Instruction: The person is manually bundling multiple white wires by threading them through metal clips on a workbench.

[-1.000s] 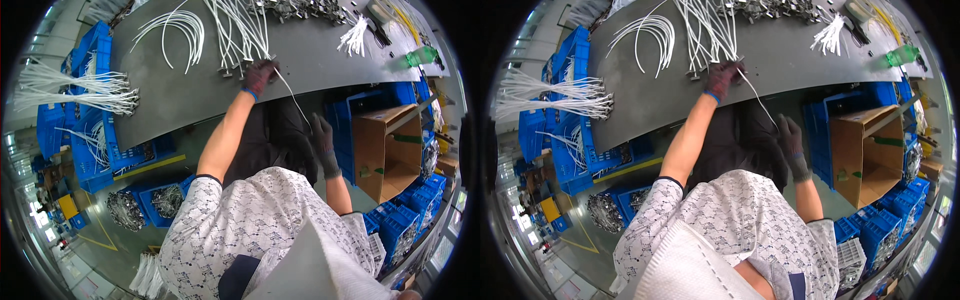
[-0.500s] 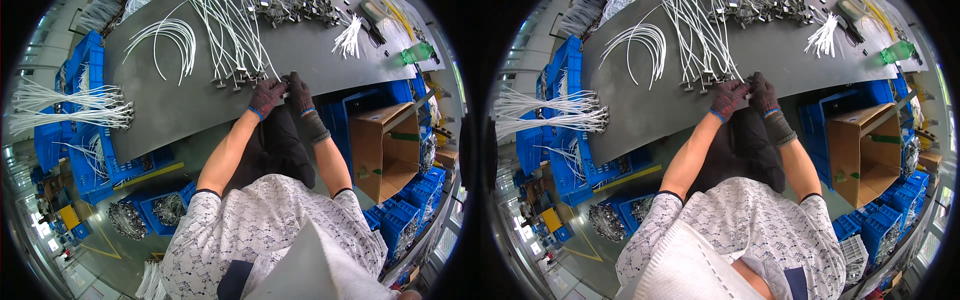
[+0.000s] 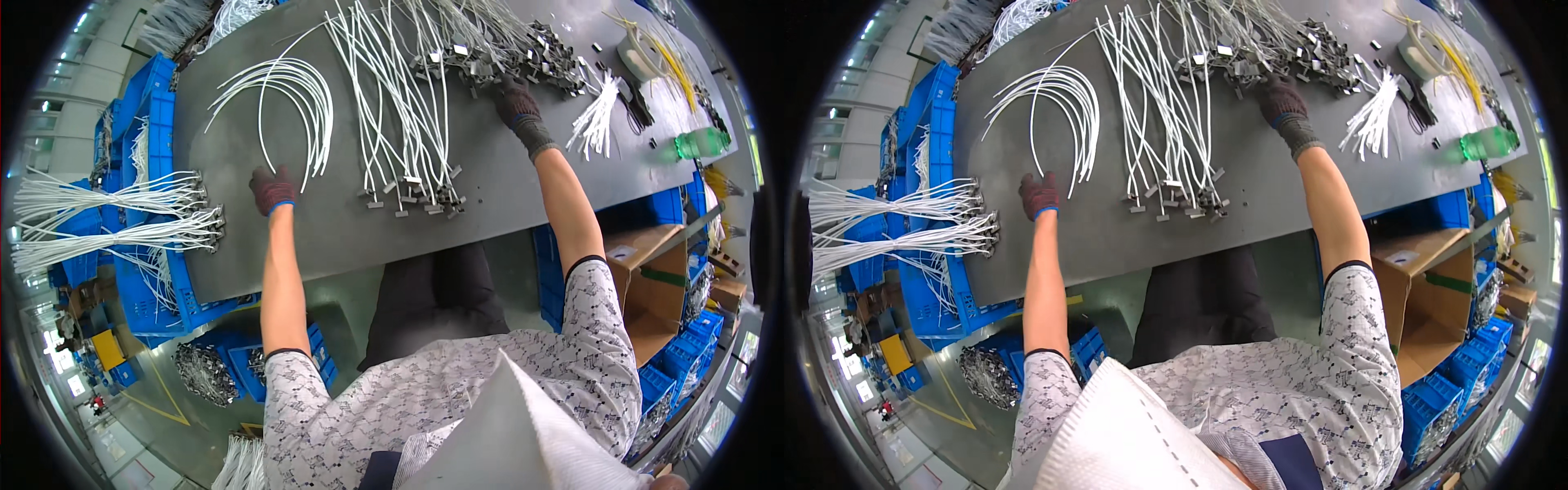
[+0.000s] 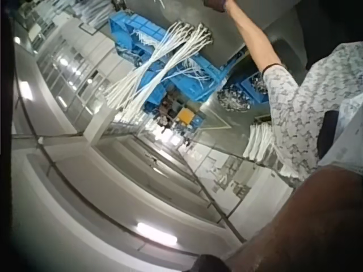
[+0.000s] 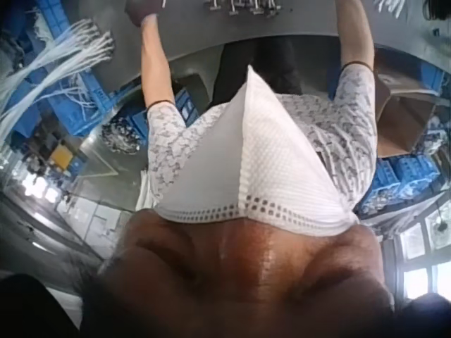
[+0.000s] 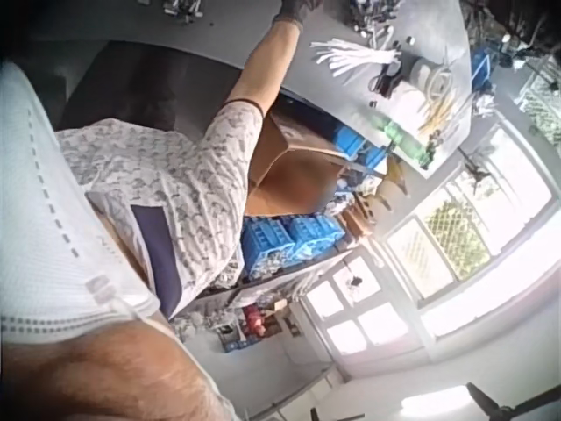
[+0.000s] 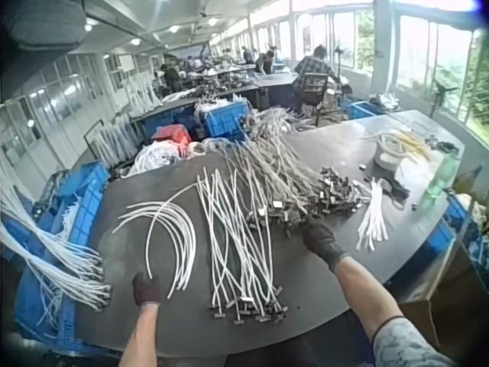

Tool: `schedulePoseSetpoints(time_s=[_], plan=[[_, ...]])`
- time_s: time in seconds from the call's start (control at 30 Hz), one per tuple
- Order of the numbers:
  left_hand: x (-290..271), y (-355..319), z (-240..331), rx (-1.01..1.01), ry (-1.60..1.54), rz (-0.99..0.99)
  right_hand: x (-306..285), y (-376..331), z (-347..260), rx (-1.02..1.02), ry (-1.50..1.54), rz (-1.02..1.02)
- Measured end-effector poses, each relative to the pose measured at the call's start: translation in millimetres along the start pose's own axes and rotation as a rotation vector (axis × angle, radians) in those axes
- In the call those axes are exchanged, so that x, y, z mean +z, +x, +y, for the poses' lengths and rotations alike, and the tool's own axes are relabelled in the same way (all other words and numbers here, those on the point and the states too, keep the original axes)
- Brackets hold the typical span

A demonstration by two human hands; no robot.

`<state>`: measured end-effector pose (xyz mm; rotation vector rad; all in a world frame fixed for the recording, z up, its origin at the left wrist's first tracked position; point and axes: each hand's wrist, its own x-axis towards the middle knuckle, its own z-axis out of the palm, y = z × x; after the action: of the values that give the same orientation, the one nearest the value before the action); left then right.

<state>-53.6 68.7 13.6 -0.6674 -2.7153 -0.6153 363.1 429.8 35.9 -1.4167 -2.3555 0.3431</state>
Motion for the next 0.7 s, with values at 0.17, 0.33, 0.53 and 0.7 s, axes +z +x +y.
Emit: schedulePoseSetpoints(time_s=[0.17, 0.33, 0.53, 0.7], plan=[[11.7, 47.3, -10.5, -0.245, 0.235, -0.403, 24.5, 1.8, -2.4, 0.11, -0.077, 0.123], [23.6, 60.0, -32.6, -0.216, 0.13, -0.455, 15.0, -34.0, 1.4, 0.451, 0.066, 0.166], [-2.2, 25.7, -34.5, -0.573, -0.744, -0.714, -23.3, -128.6, 58.9, 0.644, 1.087, -0.531], [-58.8, -20.6, -38.1, -0.834, -1.577, -0.644, -45.8, -272.4, 45.0, -0.255, 0.357, -0.107]])
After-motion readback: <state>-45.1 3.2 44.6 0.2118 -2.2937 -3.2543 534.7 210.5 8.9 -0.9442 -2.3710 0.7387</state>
